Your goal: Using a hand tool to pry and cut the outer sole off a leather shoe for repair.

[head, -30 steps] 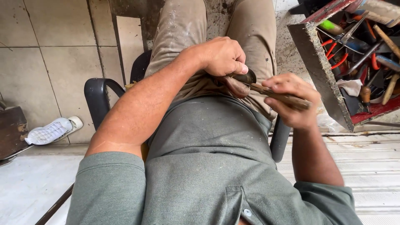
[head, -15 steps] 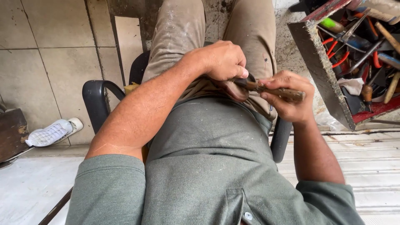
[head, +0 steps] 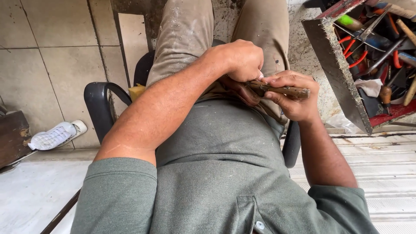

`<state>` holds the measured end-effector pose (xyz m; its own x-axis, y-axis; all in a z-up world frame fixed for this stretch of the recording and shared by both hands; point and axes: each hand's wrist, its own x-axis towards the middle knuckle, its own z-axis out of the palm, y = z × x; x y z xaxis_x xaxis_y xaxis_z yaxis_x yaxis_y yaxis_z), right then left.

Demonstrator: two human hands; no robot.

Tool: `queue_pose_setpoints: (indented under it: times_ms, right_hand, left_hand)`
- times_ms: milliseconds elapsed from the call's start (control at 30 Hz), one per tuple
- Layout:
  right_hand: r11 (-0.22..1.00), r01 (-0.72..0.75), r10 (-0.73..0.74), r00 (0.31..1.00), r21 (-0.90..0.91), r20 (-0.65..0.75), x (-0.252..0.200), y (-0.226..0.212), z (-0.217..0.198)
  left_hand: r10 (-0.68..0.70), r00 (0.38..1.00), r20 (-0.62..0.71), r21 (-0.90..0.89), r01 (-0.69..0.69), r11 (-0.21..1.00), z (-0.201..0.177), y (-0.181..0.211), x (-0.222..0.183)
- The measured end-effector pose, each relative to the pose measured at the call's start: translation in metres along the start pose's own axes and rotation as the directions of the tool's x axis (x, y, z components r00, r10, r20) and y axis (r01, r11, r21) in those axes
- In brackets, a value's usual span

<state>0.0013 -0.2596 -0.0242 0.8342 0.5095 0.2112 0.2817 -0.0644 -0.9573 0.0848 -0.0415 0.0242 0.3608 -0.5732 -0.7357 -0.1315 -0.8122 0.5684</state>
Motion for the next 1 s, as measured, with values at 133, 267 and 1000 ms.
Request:
queue_pose_setpoints:
  times_ms: [133,267,1000]
  right_hand:
    - [0.998,-0.023,0.024,1.0,-0.057,0.016,0.004,-0.008,-0.006]
    - [1.0,-0.008,0.007,0.999,-0.026,-0.043,-0.008,-0.039,-0.019]
    - [0.459,0.196,-0.354,0.935,-0.867,0.025,0.058,0.0,0.047]
  left_hand:
    - [-0.046,0.999,0.004,0.04,0.046,0.998,-0.003,0.008,0.0]
    - [-0.023,0.999,-0.047,0.019,0.024,1.0,-0.003,-0.001,0.004]
    - [-0.043,0.746,-0.664,-0.229,-0.148,0.962,0.002,-0.027,0.043]
